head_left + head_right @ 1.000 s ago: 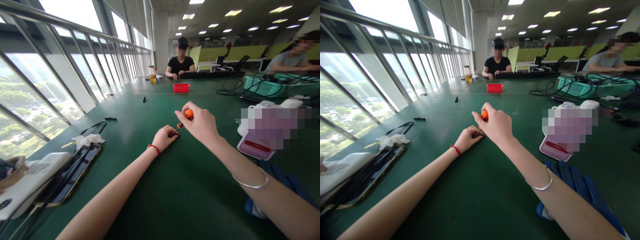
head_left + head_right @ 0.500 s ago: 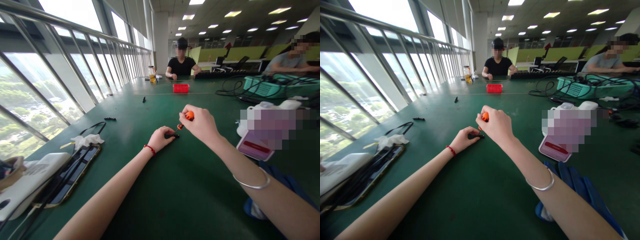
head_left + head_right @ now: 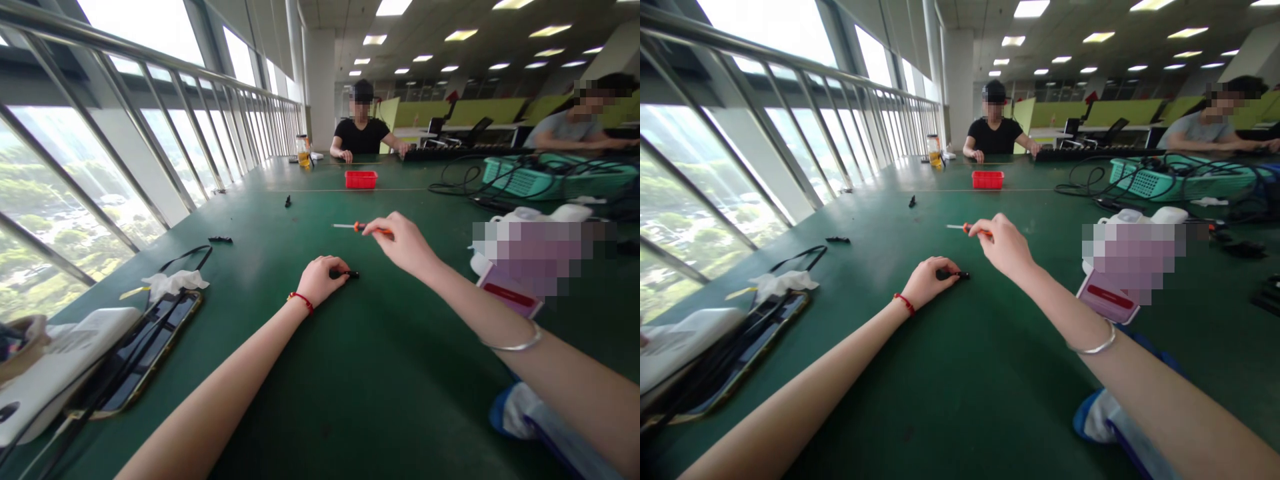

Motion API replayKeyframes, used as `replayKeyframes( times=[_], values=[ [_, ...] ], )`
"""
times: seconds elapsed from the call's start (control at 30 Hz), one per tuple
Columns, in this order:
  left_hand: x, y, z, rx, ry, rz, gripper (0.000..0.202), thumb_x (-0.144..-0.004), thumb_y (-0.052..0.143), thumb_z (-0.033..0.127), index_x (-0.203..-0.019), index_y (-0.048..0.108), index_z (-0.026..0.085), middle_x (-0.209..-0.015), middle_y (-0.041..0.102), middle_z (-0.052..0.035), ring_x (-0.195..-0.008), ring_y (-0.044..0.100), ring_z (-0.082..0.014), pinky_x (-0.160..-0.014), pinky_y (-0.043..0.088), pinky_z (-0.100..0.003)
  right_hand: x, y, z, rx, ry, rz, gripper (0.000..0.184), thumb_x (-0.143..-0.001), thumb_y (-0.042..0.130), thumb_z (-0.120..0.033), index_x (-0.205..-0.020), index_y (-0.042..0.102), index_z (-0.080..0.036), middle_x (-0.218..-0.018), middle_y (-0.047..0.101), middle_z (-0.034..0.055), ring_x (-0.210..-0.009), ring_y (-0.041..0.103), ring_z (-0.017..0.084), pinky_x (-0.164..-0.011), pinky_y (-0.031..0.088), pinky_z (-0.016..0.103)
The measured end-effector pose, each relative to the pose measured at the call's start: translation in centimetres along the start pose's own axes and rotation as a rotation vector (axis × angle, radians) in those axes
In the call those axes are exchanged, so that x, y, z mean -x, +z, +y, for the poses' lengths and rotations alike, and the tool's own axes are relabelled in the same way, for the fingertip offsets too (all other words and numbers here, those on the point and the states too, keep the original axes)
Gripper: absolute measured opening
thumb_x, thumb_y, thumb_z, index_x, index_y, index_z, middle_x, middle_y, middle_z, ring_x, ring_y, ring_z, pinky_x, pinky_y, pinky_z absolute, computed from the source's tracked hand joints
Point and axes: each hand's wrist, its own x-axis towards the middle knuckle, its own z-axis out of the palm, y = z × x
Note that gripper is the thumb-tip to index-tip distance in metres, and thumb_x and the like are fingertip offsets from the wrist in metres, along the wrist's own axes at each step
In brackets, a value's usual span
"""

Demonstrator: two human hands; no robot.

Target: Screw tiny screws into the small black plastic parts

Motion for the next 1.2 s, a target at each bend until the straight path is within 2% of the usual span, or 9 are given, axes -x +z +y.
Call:
replayKeyframes(
  times=[0.07,0.13,0.3,0.73,1.2],
  values=[
    [0.0,-0.1,0.1,-0.003,-0.002,0.002,0.011,-0.073,0.059,0.022,-0.08,0.067,0.02,-0.082,0.068,-0.0004,-0.08,0.06,-0.0168,-0.078,0.047,-0.03,1.1,1.7,0.8,0.026,0.05,-0.091,0.019,-0.082,0.05,-0.024,-0.084,0.069,-0.025,-0.082,0.047,0.0019,-0.065,0.051,0.011,-0.059,0.039,0.024],
    [0.0,-0.1,0.1,0.008,0.001,0.007,0.009,-0.072,0.06,0.022,-0.078,0.067,0.02,-0.081,0.068,-0.0002,-0.08,0.06,-0.0166,-0.078,0.047,-0.03,2.3,3.3,1.3,0.011,0.074,-0.14,0.016,-0.077,0.059,-0.034,-0.089,0.068,-0.026,-0.088,0.048,0.0014,-0.062,0.049,0.009,-0.055,0.039,0.024],
    [-0.1,0.0,0.1,0.062,-0.009,0.024,0.01,-0.07,0.061,0.02,-0.078,0.067,0.019,-0.085,0.068,-0.0009,-0.082,0.061,-0.0166,-0.077,0.048,-0.028,4.1,5.4,1.7,0.009,0.01,-0.175,0.018,-0.075,0.063,-0.033,-0.092,0.067,-0.028,-0.094,0.049,0.0014,-0.071,0.052,0.011,-0.063,0.041,0.024],
    [-0.5,0.8,-0.6,0.201,-0.093,0.003,0.008,-0.069,0.063,0.021,-0.076,0.065,0.016,-0.083,0.07,-0.003,-0.079,0.064,-0.0164,-0.077,0.051,-0.028,4.2,5.9,2.2,-0.055,0.053,-0.142,0.014,-0.078,0.06,-0.032,-0.086,0.071,-0.028,-0.086,0.05,0.0006,-0.077,0.054,0.013,-0.06,0.039,0.023],
    [-0.4,0.9,-0.6,0.184,-0.056,0.037,0.008,-0.067,0.063,0.018,-0.075,0.063,0.016,-0.082,0.069,-0.0028,-0.079,0.063,-0.0158,-0.078,0.051,-0.028,4.3,6.2,1.8,-0.005,-0.01,-0.087,0.016,-0.078,0.058,-0.033,-0.087,0.071,-0.03,-0.088,0.053,0.0004,-0.078,0.055,0.013,-0.058,0.038,0.023]
  ],
)
